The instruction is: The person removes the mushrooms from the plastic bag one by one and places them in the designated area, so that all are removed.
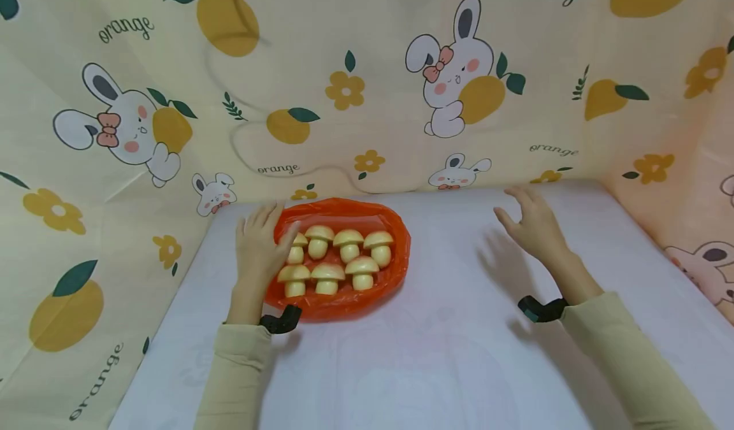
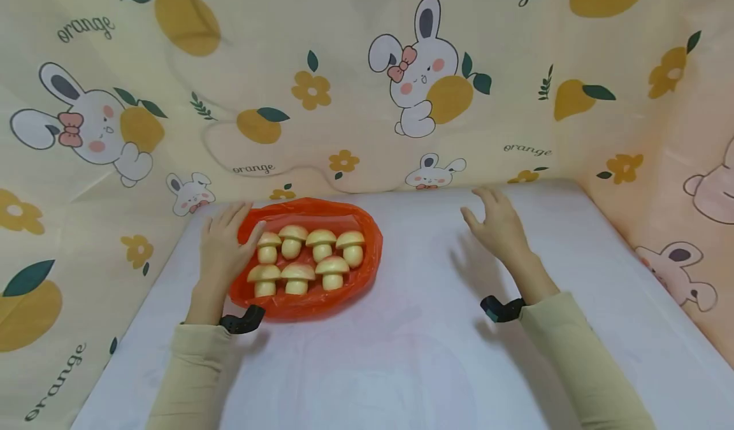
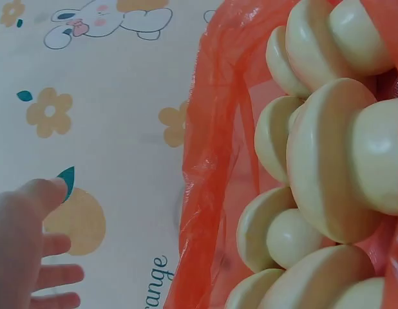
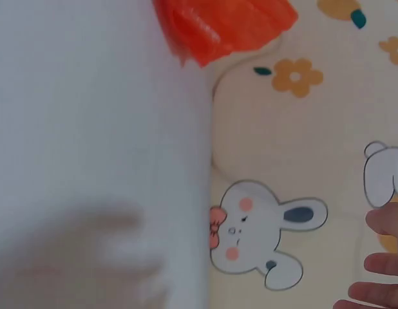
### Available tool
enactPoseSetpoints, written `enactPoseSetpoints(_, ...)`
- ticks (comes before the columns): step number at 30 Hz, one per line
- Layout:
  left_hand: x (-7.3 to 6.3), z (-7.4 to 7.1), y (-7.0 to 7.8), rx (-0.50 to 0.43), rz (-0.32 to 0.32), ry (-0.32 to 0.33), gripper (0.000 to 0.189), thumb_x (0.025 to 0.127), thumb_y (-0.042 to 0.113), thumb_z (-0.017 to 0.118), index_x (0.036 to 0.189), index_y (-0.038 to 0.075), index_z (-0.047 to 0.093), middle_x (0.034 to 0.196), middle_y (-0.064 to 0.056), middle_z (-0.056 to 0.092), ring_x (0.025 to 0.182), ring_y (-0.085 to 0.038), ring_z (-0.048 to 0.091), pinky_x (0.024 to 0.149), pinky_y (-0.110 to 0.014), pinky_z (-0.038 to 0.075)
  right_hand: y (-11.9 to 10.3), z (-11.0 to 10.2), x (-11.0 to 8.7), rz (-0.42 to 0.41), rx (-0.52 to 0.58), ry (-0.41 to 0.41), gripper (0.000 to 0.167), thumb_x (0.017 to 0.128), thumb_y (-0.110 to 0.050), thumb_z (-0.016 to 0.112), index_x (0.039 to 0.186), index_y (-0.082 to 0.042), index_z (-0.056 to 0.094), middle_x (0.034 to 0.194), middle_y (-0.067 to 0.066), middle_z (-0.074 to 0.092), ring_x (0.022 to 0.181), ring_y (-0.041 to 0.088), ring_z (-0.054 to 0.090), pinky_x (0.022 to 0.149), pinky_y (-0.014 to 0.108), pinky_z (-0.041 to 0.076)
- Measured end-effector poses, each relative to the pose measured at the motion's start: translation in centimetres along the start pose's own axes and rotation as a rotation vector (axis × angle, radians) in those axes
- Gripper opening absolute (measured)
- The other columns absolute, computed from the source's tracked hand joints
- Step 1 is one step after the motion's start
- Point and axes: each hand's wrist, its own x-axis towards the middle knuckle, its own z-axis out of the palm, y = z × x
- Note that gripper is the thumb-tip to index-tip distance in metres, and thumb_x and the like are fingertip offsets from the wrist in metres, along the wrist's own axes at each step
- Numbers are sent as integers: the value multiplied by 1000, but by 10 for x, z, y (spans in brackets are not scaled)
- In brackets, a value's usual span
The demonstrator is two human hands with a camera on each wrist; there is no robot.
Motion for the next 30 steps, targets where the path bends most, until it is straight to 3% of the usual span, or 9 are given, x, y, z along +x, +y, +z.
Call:
enactPoseSetpoints(5, -9, -3, -1, -61, 30, 108, 47, 94, 36, 58, 132, 9, 57, 133, -15, 61, 126, -36, 51, 116, -55, 31, -10, 1, -8, -13, 53, 30, 45, 90, -15, 63, 127, 9, 51, 129, 33, 52, 123, 49, 46, 102, 64, 37)
enactPoseSetpoints(8, -14, -3, -3, -80, 28, 143, 42, 94, 32, 59, 128, 7, 61, 127, -17, 65, 119, -38, 56, 111, -52, 39, -16, 1, -12, -7, 74, 6, 45, 92, -15, 62, 128, 9, 51, 130, 33, 52, 123, 48, 47, 102, 63, 38)
enactPoseSetpoints(15, -27, -2, -14, -125, -41, 131, 38, 95, 27, 59, 125, 5, 62, 123, -20, 65, 117, -38, 58, 105, -52, 46, -31, 10, -24, 13, 131, -101, 46, 95, -20, 59, 132, 6, 49, 133, 32, 53, 117, 50, 53, 93, 63, 48)
enactPoseSetpoints(19, -36, -1, -21, -127, -74, 121, 37, 96, 26, 56, 124, 3, 63, 122, -21, 64, 115, -38, 58, 103, -53, 47, -37, 22, -31, -9, 179, -123, 44, 94, -18, 60, 131, 5, 51, 131, 30, 56, 116, 49, 57, 92, 61, 50)
enactPoseSetpoints(30, -56, 6, -40, -160, -116, 191, 31, 93, 19, 61, 117, 1, 66, 117, -21, 66, 112, -39, 60, 99, -54, 48, -61, 46, -41, -46, 296, -176, 41, 92, -14, 63, 126, 7, 54, 127, 28, 60, 117, 43, 59, 94, 55, 52)
